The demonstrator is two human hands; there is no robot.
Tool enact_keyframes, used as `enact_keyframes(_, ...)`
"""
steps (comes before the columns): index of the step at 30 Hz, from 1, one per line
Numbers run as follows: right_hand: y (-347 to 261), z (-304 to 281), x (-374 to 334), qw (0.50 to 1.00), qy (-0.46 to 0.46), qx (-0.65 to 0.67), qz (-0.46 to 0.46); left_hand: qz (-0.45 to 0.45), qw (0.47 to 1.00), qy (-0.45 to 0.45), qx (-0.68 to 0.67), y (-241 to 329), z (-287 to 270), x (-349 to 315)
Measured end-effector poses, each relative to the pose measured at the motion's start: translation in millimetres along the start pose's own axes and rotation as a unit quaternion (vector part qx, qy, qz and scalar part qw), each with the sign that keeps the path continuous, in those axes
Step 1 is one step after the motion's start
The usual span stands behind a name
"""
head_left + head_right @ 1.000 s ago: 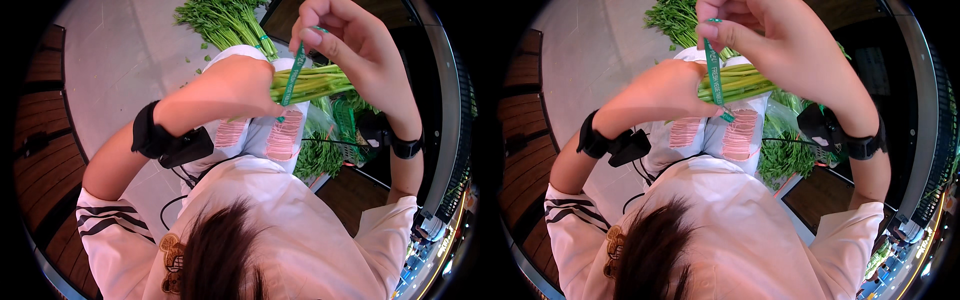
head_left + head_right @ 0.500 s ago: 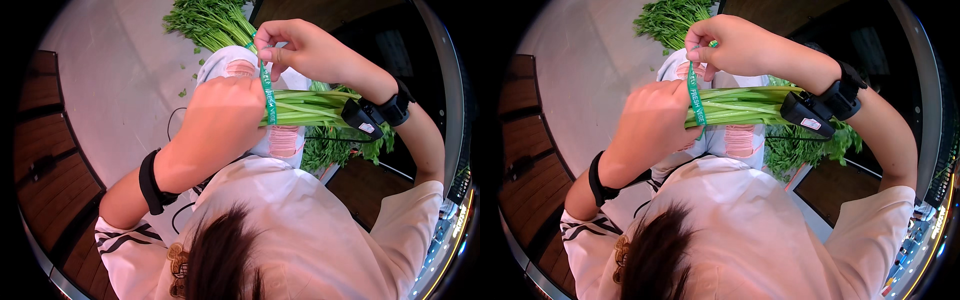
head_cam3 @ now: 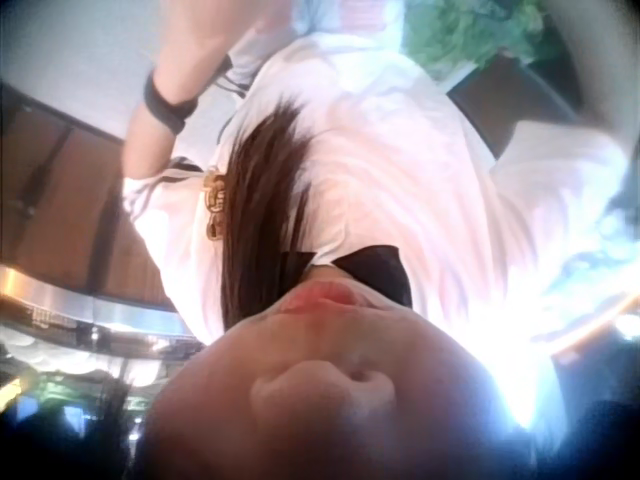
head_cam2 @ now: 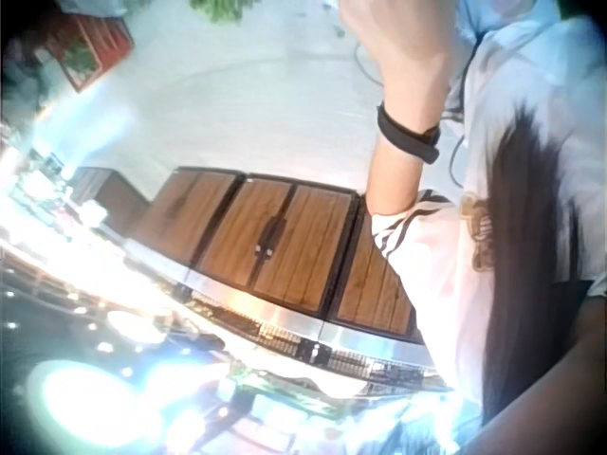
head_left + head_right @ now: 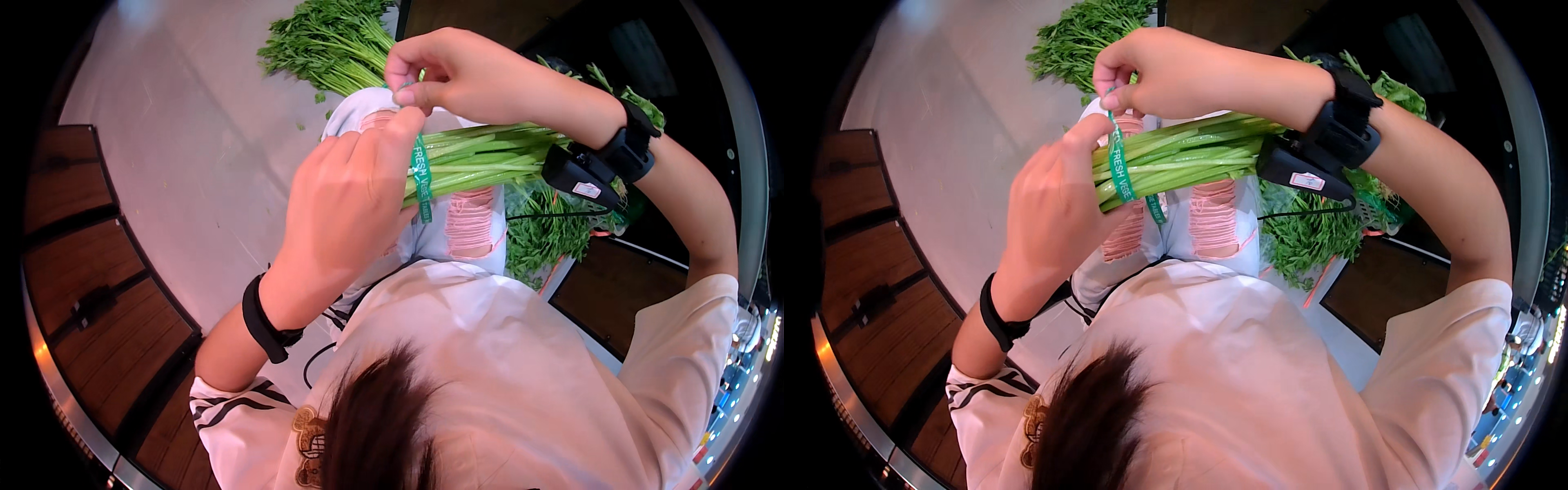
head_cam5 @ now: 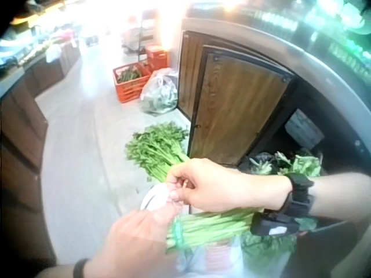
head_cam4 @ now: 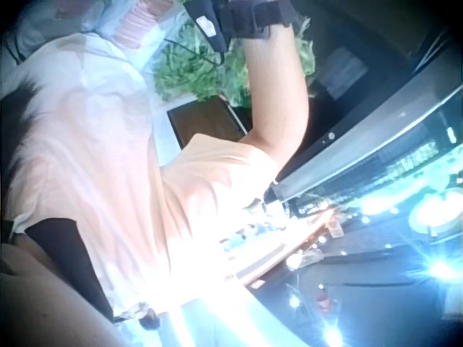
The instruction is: The person bundles stalks of celery by hand, wrapping green adhesive tape around several stalks and pressing it to secure the bunch, then placing the finished bundles onto the floor.
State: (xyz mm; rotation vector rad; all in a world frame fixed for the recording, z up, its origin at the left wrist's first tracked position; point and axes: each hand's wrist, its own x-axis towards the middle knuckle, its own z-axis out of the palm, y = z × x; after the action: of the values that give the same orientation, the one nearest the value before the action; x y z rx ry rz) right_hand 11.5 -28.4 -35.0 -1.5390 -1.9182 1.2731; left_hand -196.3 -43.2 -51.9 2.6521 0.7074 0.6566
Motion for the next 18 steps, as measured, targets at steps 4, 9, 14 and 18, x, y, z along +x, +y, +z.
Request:
enact_keyframes(4, 3, 7, 1, 0.999, -0.008, 0.038, 0.016, 0.042, 0.996, 0.011, 0.076, -5, 2, 4)
enact_keyframes(9, 11, 10, 1, 0.999, -0.018, -0.016, 0.039, 0.024, 0.997, -0.021, 0.066, 0, -2, 7)
enact_keyframes(14, -8, -4, -33, 0.904, 0.088, -0.418, 0.02, -0.003, 0.998, -0.057, 0.041, -7, 2, 12)
enact_keyframes(18, -44, 38, -71, 0.886, 0.399, -0.16, -0.175, -0.144, 0.98, -0.135, -0.023, -39, -6, -5)
